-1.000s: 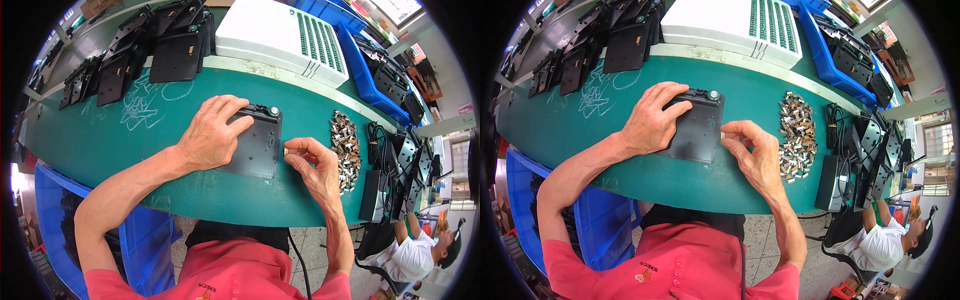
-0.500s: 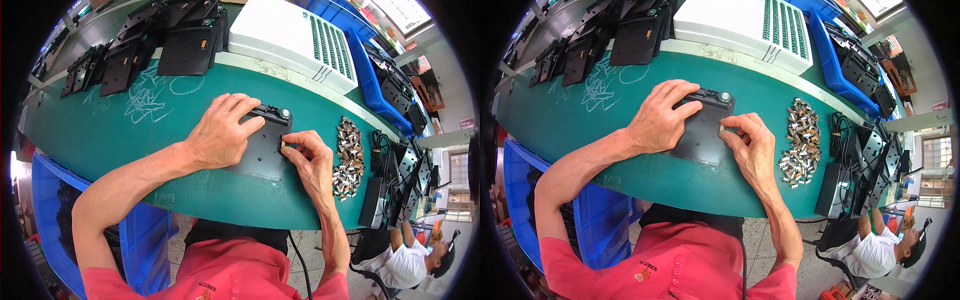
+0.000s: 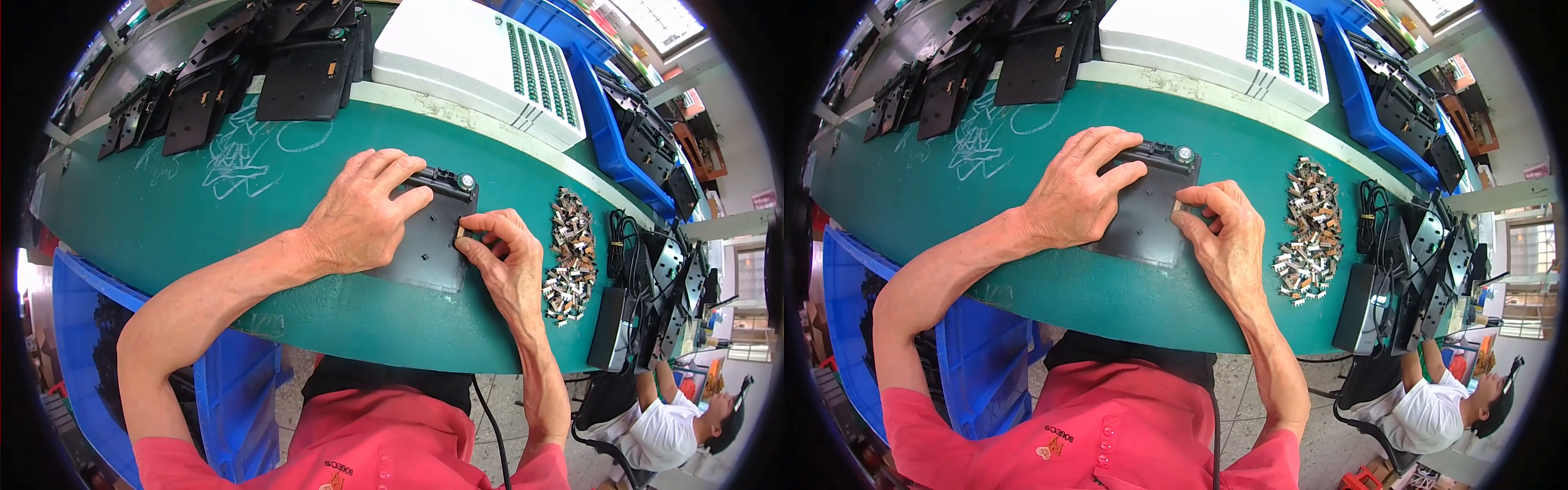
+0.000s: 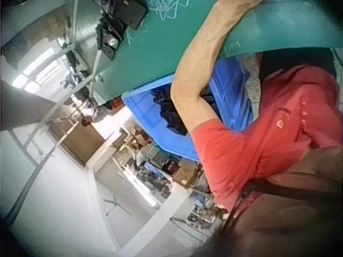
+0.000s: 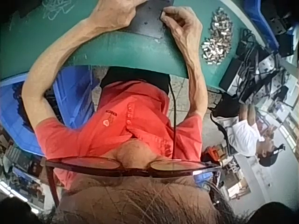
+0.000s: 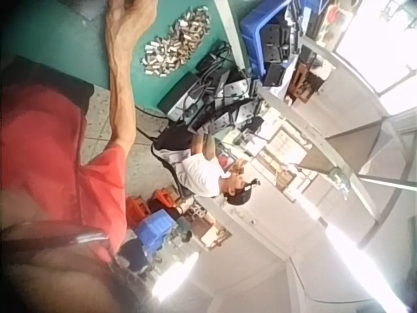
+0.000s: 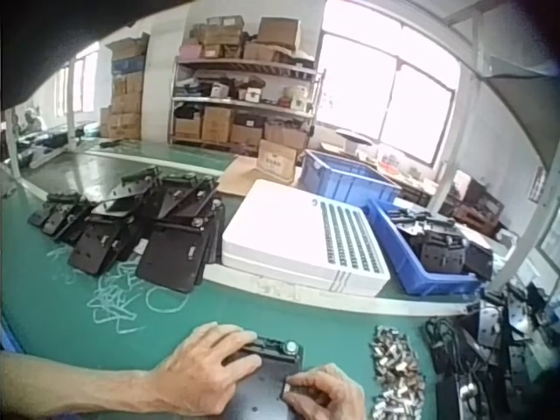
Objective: The person assembles small electronic components and small speakers into plastic toy housings by hand at a factory workbench.
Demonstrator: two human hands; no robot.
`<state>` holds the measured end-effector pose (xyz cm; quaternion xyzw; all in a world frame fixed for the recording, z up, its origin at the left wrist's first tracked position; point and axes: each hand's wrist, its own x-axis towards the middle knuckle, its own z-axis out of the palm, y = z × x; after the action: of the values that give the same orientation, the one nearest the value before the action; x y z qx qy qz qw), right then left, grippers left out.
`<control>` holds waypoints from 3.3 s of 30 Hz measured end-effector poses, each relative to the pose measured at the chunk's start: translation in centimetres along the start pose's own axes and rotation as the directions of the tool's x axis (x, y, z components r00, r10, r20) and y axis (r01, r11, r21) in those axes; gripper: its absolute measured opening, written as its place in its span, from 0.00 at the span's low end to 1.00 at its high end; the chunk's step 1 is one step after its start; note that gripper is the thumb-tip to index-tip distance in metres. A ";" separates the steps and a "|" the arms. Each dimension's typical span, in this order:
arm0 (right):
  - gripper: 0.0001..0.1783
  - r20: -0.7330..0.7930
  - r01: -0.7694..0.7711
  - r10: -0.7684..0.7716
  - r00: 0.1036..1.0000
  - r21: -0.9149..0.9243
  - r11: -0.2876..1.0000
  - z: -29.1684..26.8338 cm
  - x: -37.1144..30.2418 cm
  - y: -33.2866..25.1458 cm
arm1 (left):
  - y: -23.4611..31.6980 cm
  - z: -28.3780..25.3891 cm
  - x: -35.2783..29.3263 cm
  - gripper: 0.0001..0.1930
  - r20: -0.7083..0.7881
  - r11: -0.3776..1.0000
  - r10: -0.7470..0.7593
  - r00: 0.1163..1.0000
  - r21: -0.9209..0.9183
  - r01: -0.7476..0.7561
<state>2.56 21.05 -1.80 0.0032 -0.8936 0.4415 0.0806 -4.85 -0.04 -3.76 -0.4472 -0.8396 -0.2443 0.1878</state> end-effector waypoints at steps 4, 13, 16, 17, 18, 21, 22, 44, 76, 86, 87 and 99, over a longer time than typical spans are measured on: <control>0.14 0.011 -0.006 0.006 1.000 0.049 0.999 -0.2 -0.1 0.3 | 0.0 0.0 0.1 0.18 -0.003 1.000 0.002 1.000 -0.017 -0.002; 0.15 -0.022 -0.036 0.039 0.999 0.128 0.991 -0.2 -0.3 0.6 | -0.4 0.0 -0.1 0.22 -0.018 1.000 0.001 1.000 -0.030 -0.001; 0.15 -0.029 -0.057 0.063 0.998 0.190 0.980 -0.1 -0.3 1.1 | -0.5 0.1 -0.1 0.23 -0.009 0.999 0.002 1.000 -0.043 -0.002; 0.15 -0.030 -0.056 0.063 0.998 0.191 0.980 -0.1 -0.4 1.3 | -0.5 0.1 -0.2 0.23 -0.009 0.999 0.004 1.000 -0.042 -0.004; 0.15 -0.030 -0.056 0.064 0.997 0.210 0.976 -0.1 -0.4 1.4 | -0.5 0.1 -0.2 0.23 -0.010 0.999 0.005 1.000 -0.040 -0.006; 0.14 -0.038 -0.063 0.075 0.996 0.260 0.964 -0.2 -0.5 1.5 | -0.6 0.0 -0.1 0.23 -0.017 0.999 0.005 1.000 -0.036 -0.006; 0.14 -0.043 -0.069 0.085 0.995 0.290 0.955 -0.2 -0.6 1.5 | -0.6 0.0 0.0 0.24 -0.024 0.999 0.002 1.000 -0.037 -0.003; 0.27 0.187 -0.309 0.248 0.951 0.499 0.810 -1.4 -0.8 0.0 | -1.3 -0.1 0.2 0.24 -0.072 0.997 0.003 0.997 -0.075 -0.009; 0.34 0.319 -0.420 0.279 0.906 0.591 0.688 -2.3 -0.5 0.0 | -1.5 -0.3 0.2 0.25 -0.096 0.998 -0.008 0.995 -0.060 0.002; 0.27 0.195 -0.337 0.283 0.939 0.673 0.658 -5.7 -1.7 0.5 | -1.8 -1.1 0.7 0.25 -0.198 0.950 -0.217 0.956 -0.268 0.161; 0.26 0.173 -0.315 0.275 0.946 0.690 0.651 -6.8 -2.1 0.0 | -2.0 -0.7 0.5 0.24 -0.214 0.860 -0.372 0.903 -0.445 0.249; 0.20 -0.401 -0.073 0.347 0.848 0.561 0.825 -27.5 -13.7 1.1 | -2.3 0.0 0.9 0.21 -0.111 0.937 -0.213 0.971 -0.303 0.171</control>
<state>19.89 42.53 11.79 -0.1876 -0.6830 0.6610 0.2476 -7.26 -0.61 -3.84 -0.3671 -0.8187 -0.4138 0.1541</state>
